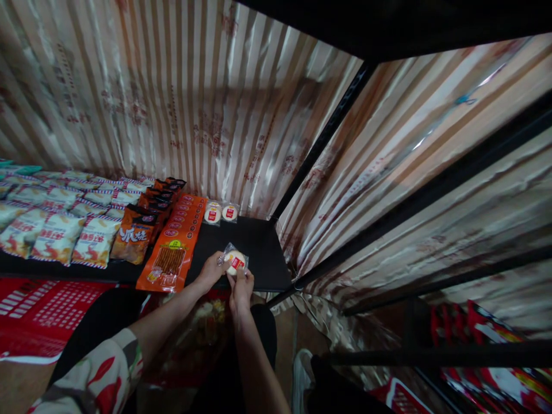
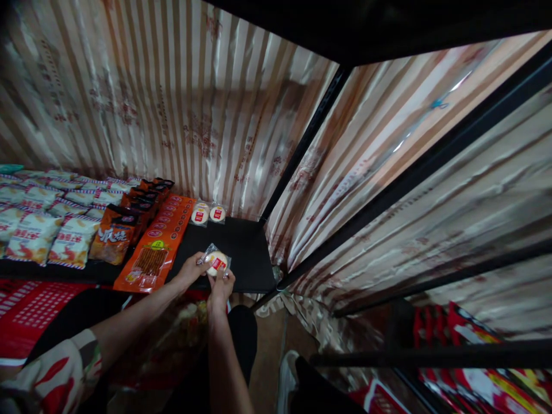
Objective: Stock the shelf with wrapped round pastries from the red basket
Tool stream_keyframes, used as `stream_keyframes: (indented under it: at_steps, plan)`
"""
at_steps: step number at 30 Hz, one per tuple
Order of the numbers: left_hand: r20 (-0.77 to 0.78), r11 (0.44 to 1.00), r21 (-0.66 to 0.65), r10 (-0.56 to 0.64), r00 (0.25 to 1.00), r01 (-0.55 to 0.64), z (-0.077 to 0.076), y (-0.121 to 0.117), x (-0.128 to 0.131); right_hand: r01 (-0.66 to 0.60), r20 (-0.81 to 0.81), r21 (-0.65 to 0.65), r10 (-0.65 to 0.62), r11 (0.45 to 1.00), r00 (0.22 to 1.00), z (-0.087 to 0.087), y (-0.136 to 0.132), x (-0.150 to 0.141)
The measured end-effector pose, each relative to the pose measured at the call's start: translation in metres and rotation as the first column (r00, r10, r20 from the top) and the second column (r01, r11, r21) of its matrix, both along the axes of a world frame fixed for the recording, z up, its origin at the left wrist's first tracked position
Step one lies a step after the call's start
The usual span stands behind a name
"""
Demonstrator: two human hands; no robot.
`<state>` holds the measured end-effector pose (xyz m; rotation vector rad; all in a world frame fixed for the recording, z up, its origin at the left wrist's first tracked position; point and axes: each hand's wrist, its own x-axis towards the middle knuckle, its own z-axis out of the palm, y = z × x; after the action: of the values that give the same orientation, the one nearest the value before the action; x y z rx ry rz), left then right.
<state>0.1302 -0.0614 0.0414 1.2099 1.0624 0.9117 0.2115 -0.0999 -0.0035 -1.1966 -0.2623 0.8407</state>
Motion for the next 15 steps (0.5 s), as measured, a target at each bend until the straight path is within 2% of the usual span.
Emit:
stream_keyframes:
  at_steps: [3, 6, 8, 11, 13, 15]
  plan:
    - [-0.058, 0.998, 0.048, -0.025, 0.998, 0.027, -0.002, 0.007, 0.001, -0.005, 0.13, -0.054, 0.012, 0.999, 0.991, -0.002, 0.004, 0.01]
    - [-0.154, 0.993, 0.09, -0.058, 0.986, 0.072, -0.003, 0.016, 0.002, -0.034, 0.362, -0.125, 0.077, 0.992, 0.929, 0.001, 0.006, 0.023]
    - [-0.221, 0.987, 0.118, -0.077, 0.972, 0.105, -0.001, 0.022, 0.002, -0.064, 0.508, -0.156, 0.136, 0.986, 0.851, 0.006, 0.006, 0.033]
    - [-0.301, 0.975, 0.158, -0.103, 0.948, 0.156, 0.002, 0.03, 0.002, -0.063, 0.696, -0.209, 0.194, 0.976, 0.692, 0.015, 0.008, 0.045]
    - [-0.345, 0.963, 0.181, -0.126, 0.93, 0.198, 0.005, 0.035, 0.002, -0.036, 0.786, -0.228, 0.205, 0.973, 0.584, 0.019, 0.011, 0.051]
    - [-0.387, 0.952, 0.196, -0.145, 0.911, 0.234, 0.008, 0.041, 0.004, -0.03, 0.822, -0.247, 0.225, 0.969, 0.524, 0.021, 0.015, 0.056]
